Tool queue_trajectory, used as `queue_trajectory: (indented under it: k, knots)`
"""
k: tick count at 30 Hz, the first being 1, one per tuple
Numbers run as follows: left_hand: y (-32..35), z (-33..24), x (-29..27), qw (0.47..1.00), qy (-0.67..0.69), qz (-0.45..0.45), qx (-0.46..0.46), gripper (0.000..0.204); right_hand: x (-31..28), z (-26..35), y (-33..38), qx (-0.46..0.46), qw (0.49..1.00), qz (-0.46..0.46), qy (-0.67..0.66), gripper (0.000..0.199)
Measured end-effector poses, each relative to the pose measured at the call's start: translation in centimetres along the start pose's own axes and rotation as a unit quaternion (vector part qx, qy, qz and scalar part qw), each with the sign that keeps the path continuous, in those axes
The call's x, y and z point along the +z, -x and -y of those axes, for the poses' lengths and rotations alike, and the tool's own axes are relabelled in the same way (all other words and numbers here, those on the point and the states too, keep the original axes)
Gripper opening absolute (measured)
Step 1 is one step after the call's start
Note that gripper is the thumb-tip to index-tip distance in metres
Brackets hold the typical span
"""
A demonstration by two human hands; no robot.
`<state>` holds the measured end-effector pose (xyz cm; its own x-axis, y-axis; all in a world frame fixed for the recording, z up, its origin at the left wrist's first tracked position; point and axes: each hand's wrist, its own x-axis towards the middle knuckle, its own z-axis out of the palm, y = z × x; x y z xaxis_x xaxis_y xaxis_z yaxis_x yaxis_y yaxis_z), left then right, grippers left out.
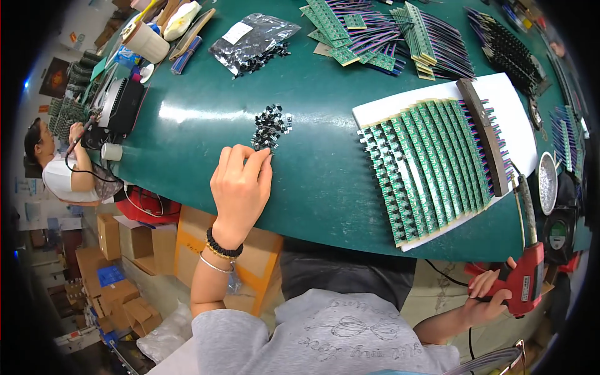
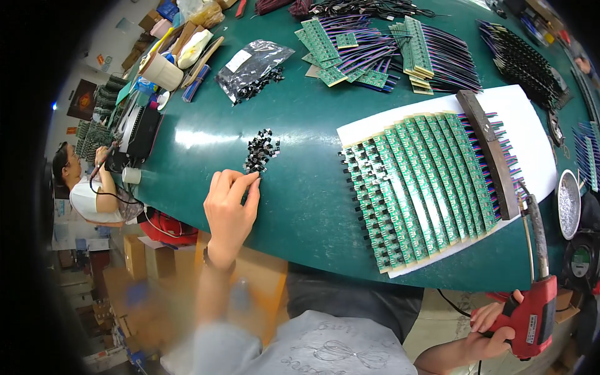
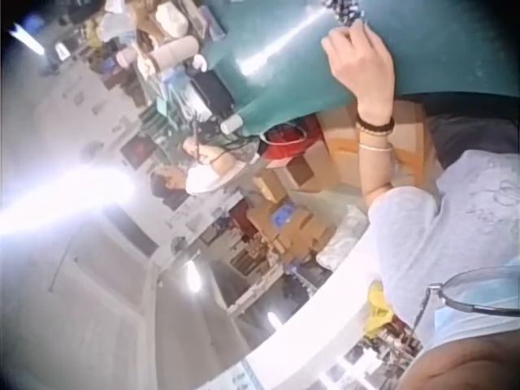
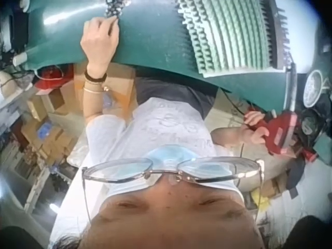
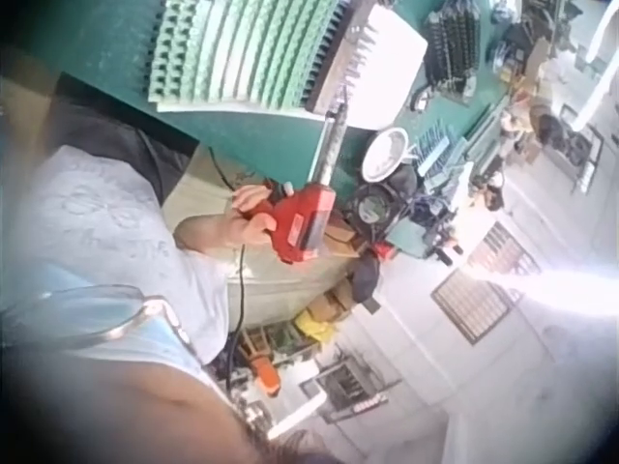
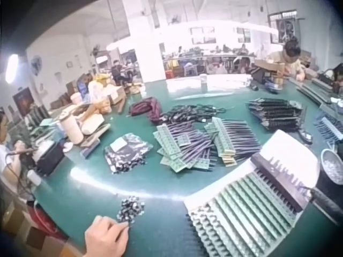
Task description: The person solders electronic components onto several printed circuit boards using a soldering iron.
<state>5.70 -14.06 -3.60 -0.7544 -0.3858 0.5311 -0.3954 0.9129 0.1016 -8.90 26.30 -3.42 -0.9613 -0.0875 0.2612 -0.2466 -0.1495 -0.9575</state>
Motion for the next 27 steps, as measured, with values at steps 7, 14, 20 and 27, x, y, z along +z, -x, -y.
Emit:
queue_trajectory:
  k: [7, 14, 20, 27]
  knots:
    - [-0.6, -0.5, -0.4, 0.997, 0.072, 0.003, -0.001, 0.014, 2.5, -0.5, 2.3, 0.044, 0.997, 0.049, -0.044, 0.077]
    - [1.9, -12.9, -3.2, 0.866, 0.451, 0.074, 0.202, 0.019, 7.3, 2.6, 3.6, 0.216, 0.966, 0.133, 0.045, 0.058]
    - [0.0, -16.9, -2.7, 0.834, 0.491, 0.048, 0.246, 0.033, 6.1, 2.3, 3.2, 0.203, 0.949, 0.233, 0.066, 0.064]
    - [-0.2, -17.2, -2.0, 0.824, 0.492, 0.089, 0.265, 0.034, 4.9, 0.7, 2.5, 0.09, 0.949, 0.295, 0.068, 0.069]
